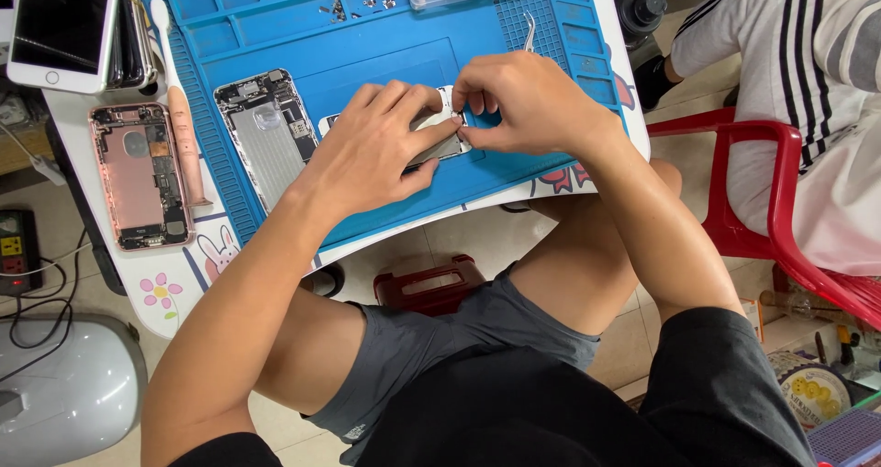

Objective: The person uses a screwdriver to remove screws from the back of a white smartphone placed on a blue work mat. They then use tweezers to manipulate internal components and connectors. Finally, they lift the screen assembly to access the battery and motherboard area.

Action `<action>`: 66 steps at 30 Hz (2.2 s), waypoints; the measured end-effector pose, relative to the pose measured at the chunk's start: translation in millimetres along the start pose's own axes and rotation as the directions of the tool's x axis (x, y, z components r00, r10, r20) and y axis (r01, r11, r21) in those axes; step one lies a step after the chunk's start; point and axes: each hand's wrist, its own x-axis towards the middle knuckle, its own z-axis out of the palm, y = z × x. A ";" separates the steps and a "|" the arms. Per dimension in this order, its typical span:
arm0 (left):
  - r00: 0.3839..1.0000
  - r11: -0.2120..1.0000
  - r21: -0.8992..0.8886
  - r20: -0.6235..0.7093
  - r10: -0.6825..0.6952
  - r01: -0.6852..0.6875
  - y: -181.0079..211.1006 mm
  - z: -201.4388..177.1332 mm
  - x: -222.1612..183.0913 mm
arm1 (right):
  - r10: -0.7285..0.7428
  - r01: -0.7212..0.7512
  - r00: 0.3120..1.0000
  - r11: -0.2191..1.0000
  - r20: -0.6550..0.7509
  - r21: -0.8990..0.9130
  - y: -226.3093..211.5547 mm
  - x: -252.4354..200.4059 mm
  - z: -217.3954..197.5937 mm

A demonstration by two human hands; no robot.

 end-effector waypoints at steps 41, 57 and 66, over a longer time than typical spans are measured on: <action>1.000 0.997 0.078 0.003 -0.006 0.006 5.4 0.7 5.5 | -0.102 0.100 0.995 0.992 -0.024 -0.076 10.7 -5.8 -7.0; 1.000 0.998 0.070 0.008 -0.006 0.005 7.2 0.2 7.5 | -0.274 -0.035 0.944 0.477 -0.186 -0.878 48.2 -43.7 -10.9; 0.998 0.991 -0.115 0.005 -0.066 0.067 7.9 -5.9 9.6 | -0.416 0.080 0.899 0.463 -0.138 -0.883 45.3 -43.2 -28.2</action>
